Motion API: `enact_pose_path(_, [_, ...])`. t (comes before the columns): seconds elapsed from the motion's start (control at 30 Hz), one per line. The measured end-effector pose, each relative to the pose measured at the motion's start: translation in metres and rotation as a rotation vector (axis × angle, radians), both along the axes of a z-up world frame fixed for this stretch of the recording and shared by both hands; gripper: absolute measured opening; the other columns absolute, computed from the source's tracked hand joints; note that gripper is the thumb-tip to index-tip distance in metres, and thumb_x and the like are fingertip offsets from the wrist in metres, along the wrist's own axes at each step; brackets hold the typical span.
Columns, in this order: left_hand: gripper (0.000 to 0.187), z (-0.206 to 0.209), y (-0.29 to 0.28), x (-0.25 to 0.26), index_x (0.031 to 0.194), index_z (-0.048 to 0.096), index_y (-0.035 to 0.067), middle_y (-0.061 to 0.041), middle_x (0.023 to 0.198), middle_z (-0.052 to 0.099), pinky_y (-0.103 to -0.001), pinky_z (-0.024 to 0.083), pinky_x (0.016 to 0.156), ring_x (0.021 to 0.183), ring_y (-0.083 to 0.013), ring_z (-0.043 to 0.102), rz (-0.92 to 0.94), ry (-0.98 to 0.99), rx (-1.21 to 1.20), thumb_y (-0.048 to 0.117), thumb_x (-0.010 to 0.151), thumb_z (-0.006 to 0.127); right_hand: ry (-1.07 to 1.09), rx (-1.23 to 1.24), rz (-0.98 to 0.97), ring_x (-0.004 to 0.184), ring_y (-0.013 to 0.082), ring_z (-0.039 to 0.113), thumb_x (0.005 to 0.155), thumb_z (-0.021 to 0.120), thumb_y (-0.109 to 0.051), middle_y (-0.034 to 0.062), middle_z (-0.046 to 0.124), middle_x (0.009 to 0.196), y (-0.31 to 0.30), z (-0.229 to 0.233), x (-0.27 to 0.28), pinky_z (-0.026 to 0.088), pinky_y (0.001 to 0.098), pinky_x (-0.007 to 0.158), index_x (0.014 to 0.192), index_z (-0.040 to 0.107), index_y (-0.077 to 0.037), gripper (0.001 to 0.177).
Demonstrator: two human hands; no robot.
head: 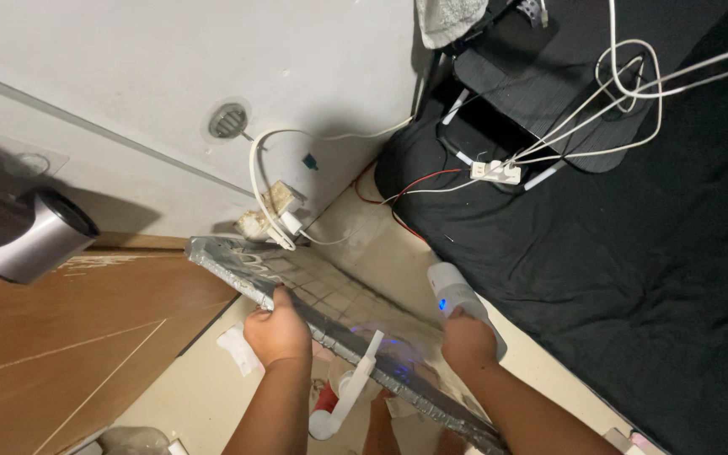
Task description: The person picks up a white handheld vacuum cleaner and its attachment, connects the parts together by hand, and then rests the assembled device on a black chair.
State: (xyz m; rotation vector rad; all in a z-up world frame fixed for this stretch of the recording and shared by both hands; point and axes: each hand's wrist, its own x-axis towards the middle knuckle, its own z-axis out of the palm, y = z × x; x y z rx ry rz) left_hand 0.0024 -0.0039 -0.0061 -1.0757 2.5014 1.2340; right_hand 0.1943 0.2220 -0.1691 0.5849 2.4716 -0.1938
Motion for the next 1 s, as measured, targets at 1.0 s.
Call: enact_pose_path(1.0, [0.05, 0.003, 0.002, -0.001, 0.077, 0.07, -0.01, -0.022, 0.077, 0.073, -0.043, 0.052, 0.076, 0.072, -0.0338, 0.069, -0.001, 0.005, -0.012, 0.039, 0.086, 0.07, -0.276, -0.214, -0.262, 0.098, 0.0317, 0.074, 0.082, 0.066, -0.019, 0.0182, 0.075, 0.103, 0.032, 0.054, 0.018, 0.06, 0.0423, 0.089, 0.114, 0.07, -0.003, 0.037])
